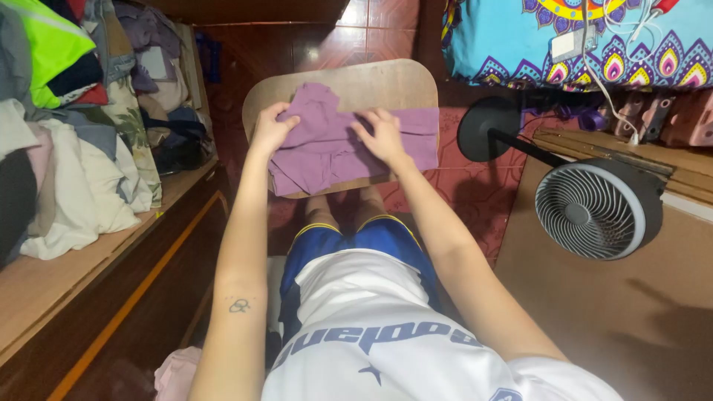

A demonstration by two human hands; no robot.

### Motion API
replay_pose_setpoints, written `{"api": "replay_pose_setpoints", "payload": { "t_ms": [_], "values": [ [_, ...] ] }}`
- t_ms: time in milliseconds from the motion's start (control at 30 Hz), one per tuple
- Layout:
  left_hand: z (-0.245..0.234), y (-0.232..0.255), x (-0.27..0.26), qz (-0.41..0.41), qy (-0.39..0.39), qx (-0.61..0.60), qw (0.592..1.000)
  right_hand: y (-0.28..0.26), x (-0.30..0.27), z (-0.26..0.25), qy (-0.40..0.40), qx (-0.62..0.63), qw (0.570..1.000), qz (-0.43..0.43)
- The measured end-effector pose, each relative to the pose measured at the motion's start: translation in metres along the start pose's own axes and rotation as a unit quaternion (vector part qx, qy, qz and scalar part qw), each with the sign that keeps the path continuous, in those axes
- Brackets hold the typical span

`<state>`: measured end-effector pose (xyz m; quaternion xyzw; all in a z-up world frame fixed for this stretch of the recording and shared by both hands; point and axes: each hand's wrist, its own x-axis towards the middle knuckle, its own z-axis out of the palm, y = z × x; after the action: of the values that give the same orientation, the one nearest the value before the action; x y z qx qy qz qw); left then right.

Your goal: Fold several items of clothing and put them away in a closet.

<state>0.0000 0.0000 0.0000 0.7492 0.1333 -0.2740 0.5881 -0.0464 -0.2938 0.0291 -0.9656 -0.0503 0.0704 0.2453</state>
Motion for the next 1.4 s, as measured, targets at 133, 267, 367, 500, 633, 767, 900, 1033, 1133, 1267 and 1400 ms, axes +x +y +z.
{"api": "replay_pose_setpoints", "payload": {
  "t_ms": [133, 267, 367, 500, 633, 767, 900, 1033, 1133, 1267, 1400],
  "values": [
    [-0.002, -0.012, -0.027, 0.096, -0.084, -0.027, 0.991, -0.025, 0.019, 0.007, -0.077, 0.300, 0.942, 0.131],
    [-0.004, -0.021, -0.070, 0.134, -0.076, 0.153, 0.976, -0.011, 0.008, 0.032, -0.180, 0.561, 0.787, 0.180],
    [0.002, -0.021, -0.094, 0.146, -0.035, 0.205, 0.967, 0.006, -0.015, 0.060, -0.211, 0.414, 0.878, 0.114],
    [0.017, -0.012, -0.110, 0.067, 0.003, 0.233, 0.970, -0.008, -0.029, 0.054, -0.115, 0.407, 0.906, -0.014],
    [0.029, -0.058, -0.088, 0.133, 0.109, 0.275, 0.946, -0.025, -0.028, 0.049, -0.126, 0.495, 0.857, 0.060],
    [0.031, -0.076, -0.065, 0.086, 0.249, 0.205, 0.943, -0.029, -0.019, 0.053, -0.085, 0.392, 0.909, 0.111],
    [0.019, -0.041, -0.050, -0.100, 0.240, 0.103, 0.960, -0.026, -0.015, 0.053, -0.088, 0.294, 0.948, 0.083],
    [0.007, -0.025, -0.040, -0.216, 0.192, 0.098, 0.952, -0.031, -0.021, 0.050, -0.103, 0.287, 0.948, 0.088],
    [0.004, -0.006, -0.042, -0.210, 0.089, 0.097, 0.969, -0.041, -0.025, 0.048, -0.013, 0.337, 0.939, 0.067],
    [0.008, -0.013, -0.038, -0.110, 0.008, -0.111, 0.988, -0.042, -0.025, 0.047, -0.066, 0.518, 0.749, 0.408],
    [0.009, -0.014, -0.033, -0.044, -0.076, -0.310, 0.947, -0.007, -0.021, 0.085, -0.077, 0.736, 0.530, 0.414]
  ]
}}
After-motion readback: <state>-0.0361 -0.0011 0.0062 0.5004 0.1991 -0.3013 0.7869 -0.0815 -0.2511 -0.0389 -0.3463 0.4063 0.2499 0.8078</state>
